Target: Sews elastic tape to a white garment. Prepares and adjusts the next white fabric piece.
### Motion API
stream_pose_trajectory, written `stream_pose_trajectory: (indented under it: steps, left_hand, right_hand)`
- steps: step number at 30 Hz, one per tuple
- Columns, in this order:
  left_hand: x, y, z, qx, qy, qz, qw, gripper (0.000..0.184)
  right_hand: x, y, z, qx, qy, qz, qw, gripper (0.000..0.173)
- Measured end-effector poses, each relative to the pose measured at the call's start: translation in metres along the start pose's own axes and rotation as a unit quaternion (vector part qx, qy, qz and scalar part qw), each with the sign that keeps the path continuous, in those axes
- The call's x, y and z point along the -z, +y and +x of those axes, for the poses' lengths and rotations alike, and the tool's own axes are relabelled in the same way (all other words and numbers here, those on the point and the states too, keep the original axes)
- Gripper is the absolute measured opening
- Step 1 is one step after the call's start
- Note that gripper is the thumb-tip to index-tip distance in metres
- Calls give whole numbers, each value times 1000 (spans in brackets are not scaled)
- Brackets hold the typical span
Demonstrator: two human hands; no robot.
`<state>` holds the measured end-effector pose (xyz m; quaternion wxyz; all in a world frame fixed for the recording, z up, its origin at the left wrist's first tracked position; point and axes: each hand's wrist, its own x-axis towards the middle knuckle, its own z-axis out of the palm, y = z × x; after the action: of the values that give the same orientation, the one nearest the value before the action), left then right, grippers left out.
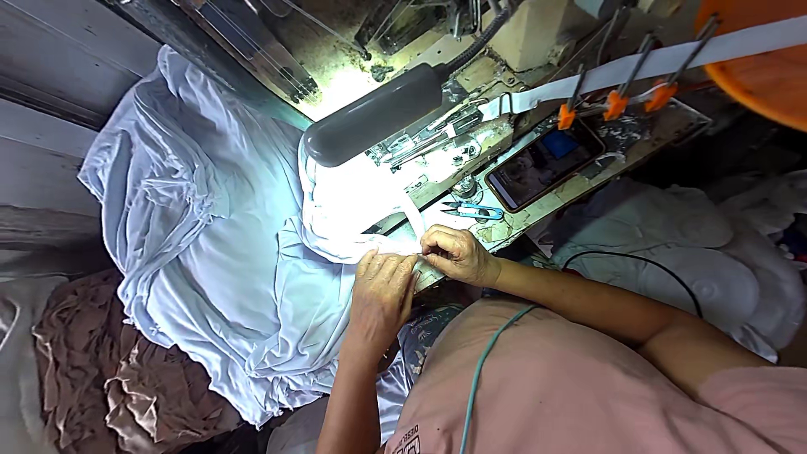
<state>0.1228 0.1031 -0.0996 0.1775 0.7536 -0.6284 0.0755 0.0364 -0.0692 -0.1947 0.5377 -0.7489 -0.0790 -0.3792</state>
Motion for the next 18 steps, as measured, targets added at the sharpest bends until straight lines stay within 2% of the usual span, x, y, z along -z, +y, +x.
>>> stream_pose_trajectory:
  steps: [7, 14, 18]
  left_hand:
    - [-14, 6, 3, -5, 39, 31, 999, 26]
    - [-21, 0, 3, 16, 12, 29, 999, 23]
    - [-22, 0, 3, 29, 24, 37, 999, 24]
  right_hand:
    - [1, -1, -1, 7, 6, -2, 1000, 8]
    - [0, -1, -1, 17, 11, 2, 1000, 8]
    - [1, -1, -1, 28, -1, -4, 1000, 10]
